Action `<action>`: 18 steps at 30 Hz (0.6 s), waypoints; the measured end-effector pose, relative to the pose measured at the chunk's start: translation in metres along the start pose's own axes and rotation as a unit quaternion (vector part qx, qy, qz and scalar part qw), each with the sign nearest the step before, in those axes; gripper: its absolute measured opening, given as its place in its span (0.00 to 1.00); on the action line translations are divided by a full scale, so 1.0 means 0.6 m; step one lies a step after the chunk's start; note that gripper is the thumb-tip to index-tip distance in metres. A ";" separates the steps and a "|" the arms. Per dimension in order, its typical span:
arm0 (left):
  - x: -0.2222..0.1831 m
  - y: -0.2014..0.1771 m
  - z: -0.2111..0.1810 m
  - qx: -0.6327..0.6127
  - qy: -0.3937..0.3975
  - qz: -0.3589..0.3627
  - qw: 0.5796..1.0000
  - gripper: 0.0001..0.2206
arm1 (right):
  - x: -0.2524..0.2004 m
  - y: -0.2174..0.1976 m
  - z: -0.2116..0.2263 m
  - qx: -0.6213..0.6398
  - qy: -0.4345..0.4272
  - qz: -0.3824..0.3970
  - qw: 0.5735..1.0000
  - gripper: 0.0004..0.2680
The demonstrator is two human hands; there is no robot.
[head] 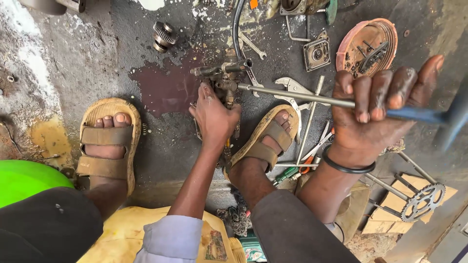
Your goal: The person kneels on the floor of a repair workshop and works on a carburetor and small engine parts laid on the ground. They use a T-handle socket wrench, pliers, and a screwdriver to loosen, remove, and reposition components, handling the metal assembly by hand between tool passes.
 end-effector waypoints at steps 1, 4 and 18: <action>-0.002 -0.005 -0.003 -0.007 -0.009 0.005 1.000 0.34 | 0.000 0.011 -0.009 -0.022 0.026 -0.002 0.999 0.25; -0.004 -0.001 0.004 -0.011 -0.011 -0.003 1.000 0.32 | -0.021 -0.018 -0.018 -0.080 -0.113 -0.082 0.987 0.22; -0.007 -0.003 0.000 -0.030 0.003 -0.009 0.999 0.31 | -0.067 -0.056 0.023 -0.177 -0.257 -0.197 0.929 0.21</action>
Point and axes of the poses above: each hand's wrist, its own x-axis towards the middle knuckle, its own y-axis out of the palm, z = x × y, the point moved 3 cm from there along x, towards the middle knuckle, and after that the axes turned 10 degrees about -y, right-handed, at the moved point
